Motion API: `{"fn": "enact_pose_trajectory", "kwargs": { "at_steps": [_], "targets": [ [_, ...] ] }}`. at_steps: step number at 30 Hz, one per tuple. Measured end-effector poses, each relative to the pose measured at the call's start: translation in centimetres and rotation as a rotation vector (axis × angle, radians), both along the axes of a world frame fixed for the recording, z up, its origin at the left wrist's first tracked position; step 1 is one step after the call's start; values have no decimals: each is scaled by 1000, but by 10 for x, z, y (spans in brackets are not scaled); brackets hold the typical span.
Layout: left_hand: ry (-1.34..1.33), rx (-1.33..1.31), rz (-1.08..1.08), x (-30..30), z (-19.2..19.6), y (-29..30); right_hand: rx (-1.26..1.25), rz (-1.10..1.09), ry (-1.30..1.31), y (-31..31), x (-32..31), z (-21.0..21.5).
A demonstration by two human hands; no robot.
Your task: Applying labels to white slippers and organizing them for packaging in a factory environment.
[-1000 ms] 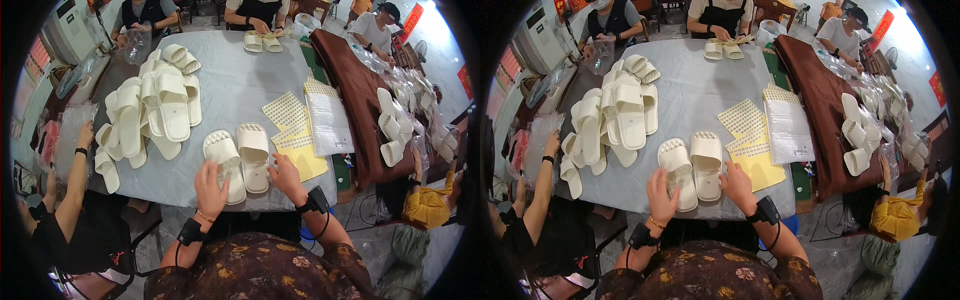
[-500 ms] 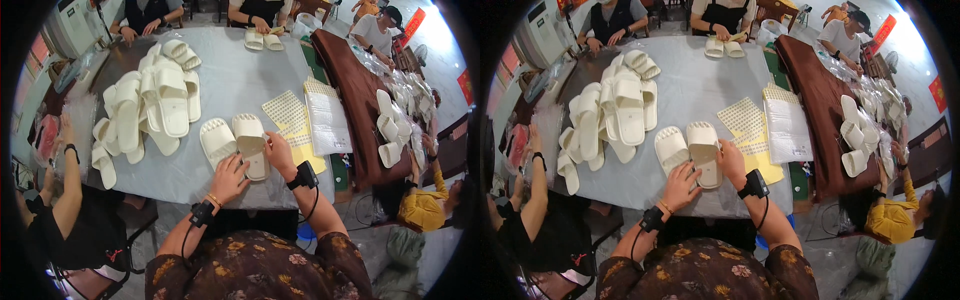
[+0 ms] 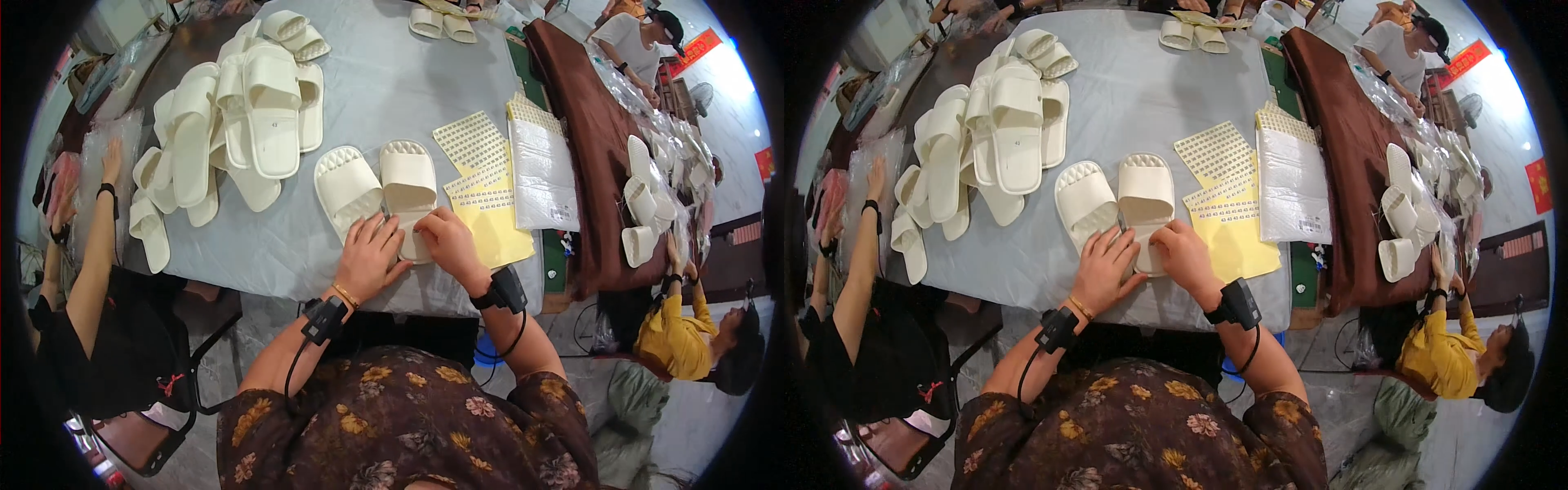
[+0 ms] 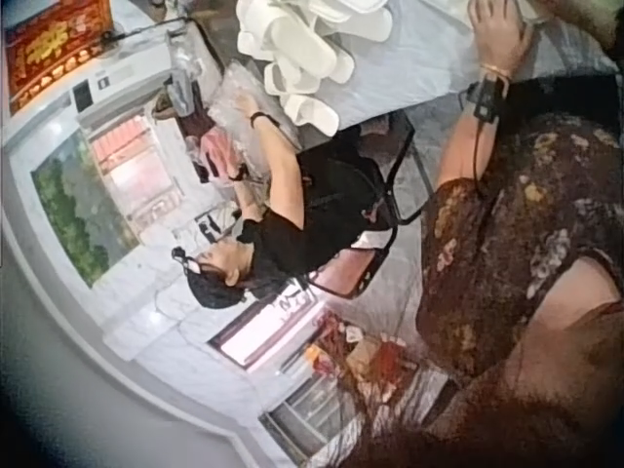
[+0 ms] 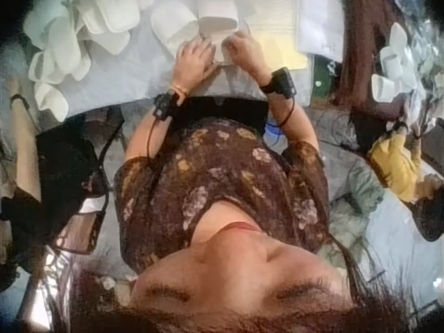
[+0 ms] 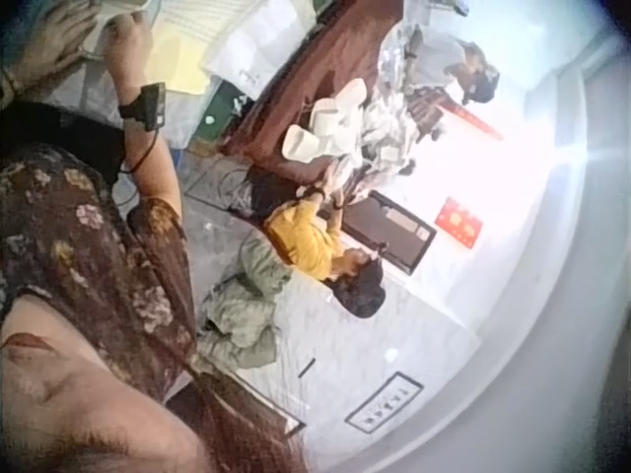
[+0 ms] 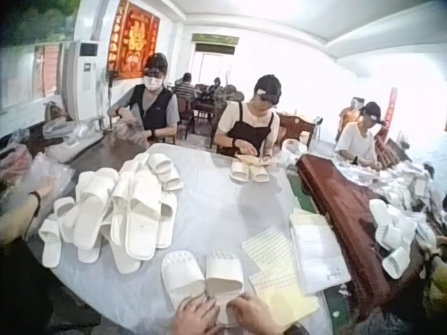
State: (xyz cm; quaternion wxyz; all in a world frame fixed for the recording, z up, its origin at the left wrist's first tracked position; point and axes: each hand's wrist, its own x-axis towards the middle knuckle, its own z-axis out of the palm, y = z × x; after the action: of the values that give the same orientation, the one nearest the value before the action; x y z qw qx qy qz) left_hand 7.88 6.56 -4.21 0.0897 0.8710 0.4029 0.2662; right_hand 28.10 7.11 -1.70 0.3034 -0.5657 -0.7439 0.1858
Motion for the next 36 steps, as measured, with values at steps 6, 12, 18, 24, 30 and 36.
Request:
{"fn": "enact_pose_trajectory", "kwargs": {
  "at_steps": [6, 12, 18, 24, 30, 36],
  "targets": [
    [14, 8, 2, 1, -2, 0, 90, -18, -26, -1, -3, 0],
    [2, 0, 1, 0, -2, -1, -27, -17, -2, 4, 2, 0],
    [2, -9, 2, 0, 0, 0, -16, 69, -28, 6, 6, 1],
    [15, 4, 13, -1, 1, 0, 13, 51, -45, 10, -2, 7],
    [5, 3, 4, -1, -1, 0, 52, 136, -158, 17, -2, 6],
    [-2, 4, 6, -2, -1, 0, 60, 212, -328, 21, -3, -2]
  ]
}}
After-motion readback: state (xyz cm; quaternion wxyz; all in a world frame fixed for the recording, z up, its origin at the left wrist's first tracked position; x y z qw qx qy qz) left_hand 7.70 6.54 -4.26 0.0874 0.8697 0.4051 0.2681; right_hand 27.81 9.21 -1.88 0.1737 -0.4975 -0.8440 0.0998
